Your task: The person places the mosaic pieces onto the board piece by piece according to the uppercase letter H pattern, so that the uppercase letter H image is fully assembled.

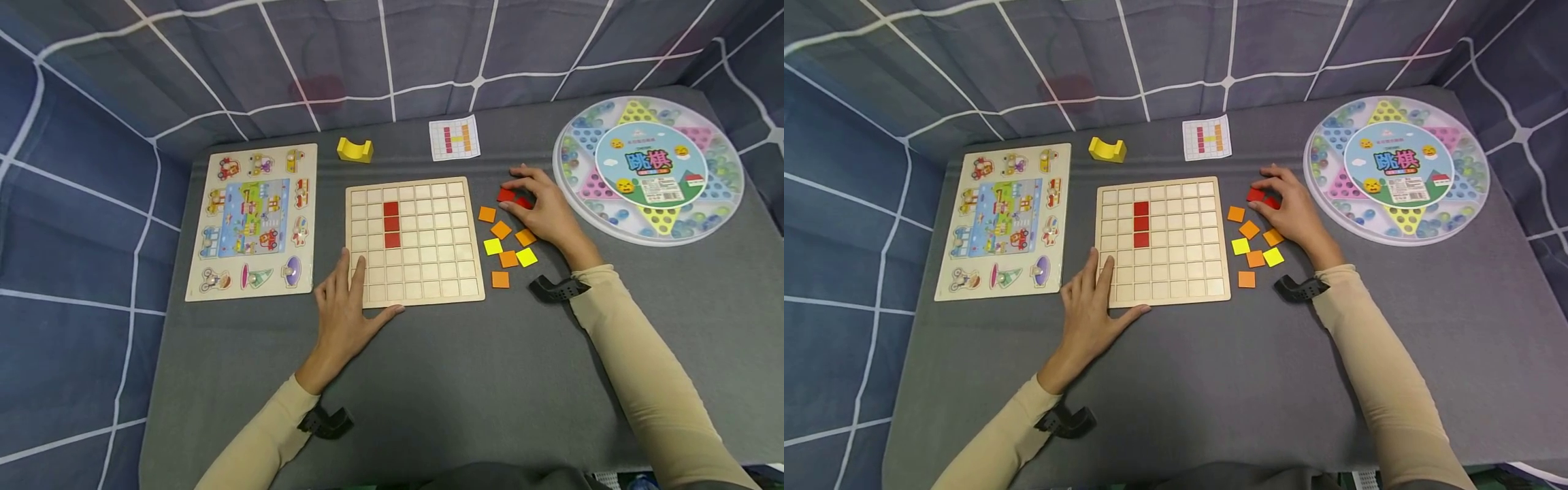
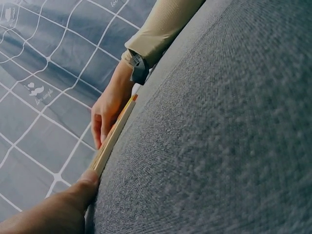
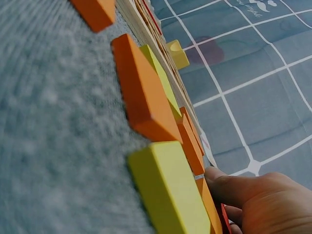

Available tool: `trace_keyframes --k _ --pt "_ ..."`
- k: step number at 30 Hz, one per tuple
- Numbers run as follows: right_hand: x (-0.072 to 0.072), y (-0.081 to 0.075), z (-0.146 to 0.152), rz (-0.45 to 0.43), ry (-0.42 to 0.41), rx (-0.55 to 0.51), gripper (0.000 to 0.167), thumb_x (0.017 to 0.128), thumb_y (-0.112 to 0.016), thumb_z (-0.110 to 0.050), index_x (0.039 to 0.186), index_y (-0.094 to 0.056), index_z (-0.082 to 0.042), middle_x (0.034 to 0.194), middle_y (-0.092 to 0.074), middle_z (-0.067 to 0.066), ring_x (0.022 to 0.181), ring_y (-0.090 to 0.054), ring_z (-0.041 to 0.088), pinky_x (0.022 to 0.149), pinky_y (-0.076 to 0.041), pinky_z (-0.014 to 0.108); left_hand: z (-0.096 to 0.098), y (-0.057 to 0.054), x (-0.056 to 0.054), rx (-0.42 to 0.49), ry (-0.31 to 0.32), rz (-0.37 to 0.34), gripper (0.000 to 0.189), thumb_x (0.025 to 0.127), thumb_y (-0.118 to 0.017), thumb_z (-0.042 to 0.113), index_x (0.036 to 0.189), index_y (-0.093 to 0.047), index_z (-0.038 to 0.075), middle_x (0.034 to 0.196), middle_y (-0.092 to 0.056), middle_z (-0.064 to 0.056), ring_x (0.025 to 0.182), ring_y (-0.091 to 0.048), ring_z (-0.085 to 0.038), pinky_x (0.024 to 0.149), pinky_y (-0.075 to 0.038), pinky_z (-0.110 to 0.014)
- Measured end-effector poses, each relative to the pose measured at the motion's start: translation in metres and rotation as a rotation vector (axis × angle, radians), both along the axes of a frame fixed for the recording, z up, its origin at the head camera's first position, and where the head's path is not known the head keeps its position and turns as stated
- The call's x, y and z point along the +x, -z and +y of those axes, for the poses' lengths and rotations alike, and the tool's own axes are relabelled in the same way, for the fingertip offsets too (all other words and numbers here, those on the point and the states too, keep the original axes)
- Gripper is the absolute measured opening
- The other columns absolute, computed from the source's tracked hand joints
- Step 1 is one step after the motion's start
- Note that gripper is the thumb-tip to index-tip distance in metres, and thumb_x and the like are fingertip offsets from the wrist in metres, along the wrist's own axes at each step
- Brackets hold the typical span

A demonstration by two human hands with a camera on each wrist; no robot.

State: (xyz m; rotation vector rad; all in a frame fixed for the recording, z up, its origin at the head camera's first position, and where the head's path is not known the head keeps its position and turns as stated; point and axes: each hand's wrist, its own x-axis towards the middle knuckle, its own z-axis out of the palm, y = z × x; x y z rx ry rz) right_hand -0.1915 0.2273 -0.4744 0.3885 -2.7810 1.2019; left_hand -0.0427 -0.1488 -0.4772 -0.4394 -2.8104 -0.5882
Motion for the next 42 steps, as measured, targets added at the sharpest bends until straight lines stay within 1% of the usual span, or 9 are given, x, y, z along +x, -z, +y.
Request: trace_keyframes --k 8,15,18,22,28,33,37,39,42 --pt "0.001 -0.002 -0.001 -0.011 0.005 0.001 0.036 0.088 -0.074 -0.013 0.119 -0.066 0.002 0.145 -0.047 0.018 0.144 -0.032 0.034 0.119 -0.022 0.047 0.0 -0.001 0.0 -0.004 0.0 -0.004 0.108 0.074 -0.072 0.068 0.151 -0.035 0.002 0.159 -0.023 -0.026 0.131 -0.038 -0.045 0.092 -0.027 -0.056" --pt "0.002 -0.003 -0.001 -0.017 0.004 -0.004 0.035 0.088 -0.074 -0.012 0.119 -0.066 0.002 0.145 -0.046 0.018 0.145 -0.031 0.033 0.119 -0.021 0.047 0.0 -0.002 0.0 -0.01 -0.005 -0.014 0.11 0.07 -0.078 0.062 0.15 -0.035 0.001 0.159 -0.022 -0.025 0.131 -0.038 -0.045 0.093 -0.027 -0.056" --pt "0.001 -0.003 -0.001 -0.014 0.003 -0.005 0.035 0.088 -0.074 -0.012 0.119 -0.066 0.002 0.145 -0.046 0.017 0.145 -0.031 0.033 0.119 -0.021 0.046 0.0 -0.002 0.0 -0.012 -0.008 -0.018 0.11 0.069 -0.079 0.062 0.151 -0.035 0.001 0.159 -0.022 -0.025 0.132 -0.038 -0.045 0.093 -0.027 -0.056" --pt "0.001 -0.003 -0.001 -0.01 0.0 -0.008 0.035 0.087 -0.074 -0.012 0.119 -0.066 0.002 0.145 -0.047 0.018 0.145 -0.031 0.034 0.119 -0.021 0.046 0.0 -0.002 0.0 -0.009 -0.007 -0.003 0.11 0.07 -0.077 0.065 0.15 -0.036 0.001 0.159 -0.023 -0.026 0.132 -0.039 -0.045 0.092 -0.028 -0.055" --pt "0.001 -0.003 -0.002 -0.005 -0.002 -0.007 0.035 0.088 -0.074 -0.011 0.119 -0.066 0.002 0.144 -0.047 0.018 0.145 -0.032 0.033 0.119 -0.022 0.046 0.0 -0.001 0.0 0.001 -0.002 0.024 0.108 0.075 -0.068 0.072 0.149 -0.038 0.0 0.158 -0.025 -0.026 0.133 -0.039 -0.044 0.091 -0.028 -0.055" --pt "-0.001 -0.004 -0.007 0.01 -0.01 -0.019 0.034 0.088 -0.074 -0.01 0.118 -0.067 0.002 0.143 -0.048 0.018 0.144 -0.033 0.033 0.118 -0.023 0.047 -0.003 -0.001 0.0 -0.02 -0.015 0.039 0.108 0.074 -0.069 0.072 0.149 -0.038 0.001 0.158 -0.025 -0.026 0.133 -0.039 -0.043 0.09 -0.029 -0.055" --pt "-0.001 -0.007 -0.008 0.018 -0.011 -0.035 0.033 0.088 -0.074 -0.01 0.118 -0.068 0.002 0.142 -0.05 0.018 0.14 -0.037 0.034 0.116 -0.026 0.048 -0.003 -0.001 0.0 -0.039 -0.02 0.056 0.108 0.073 -0.068 0.073 0.148 -0.04 0.001 0.156 -0.028 -0.026 0.132 -0.04 -0.042 0.089 -0.03 -0.054" --pt "0.001 -0.008 -0.009 0.022 -0.005 -0.043 0.033 0.087 -0.074 -0.009 0.118 -0.068 0.002 0.141 -0.051 0.017 0.138 -0.04 0.035 0.114 -0.028 0.049 -0.002 -0.002 0.0 -0.048 -0.019 0.046 0.108 0.072 -0.069 0.073 0.148 -0.04 0.001 0.157 -0.028 -0.026 0.133 -0.04 -0.041 0.09 -0.029 -0.053" --pt "0.005 -0.013 -0.011 0.027 -0.006 -0.053 0.034 0.087 -0.074 -0.008 0.119 -0.068 0.001 0.141 -0.052 0.016 0.136 -0.042 0.036 0.112 -0.03 0.051 0.0 -0.003 -0.001 -0.064 -0.023 0.011 0.11 0.071 -0.071 0.072 0.149 -0.039 0.001 0.158 -0.026 -0.025 0.135 -0.039 -0.04 0.091 -0.029 -0.053"
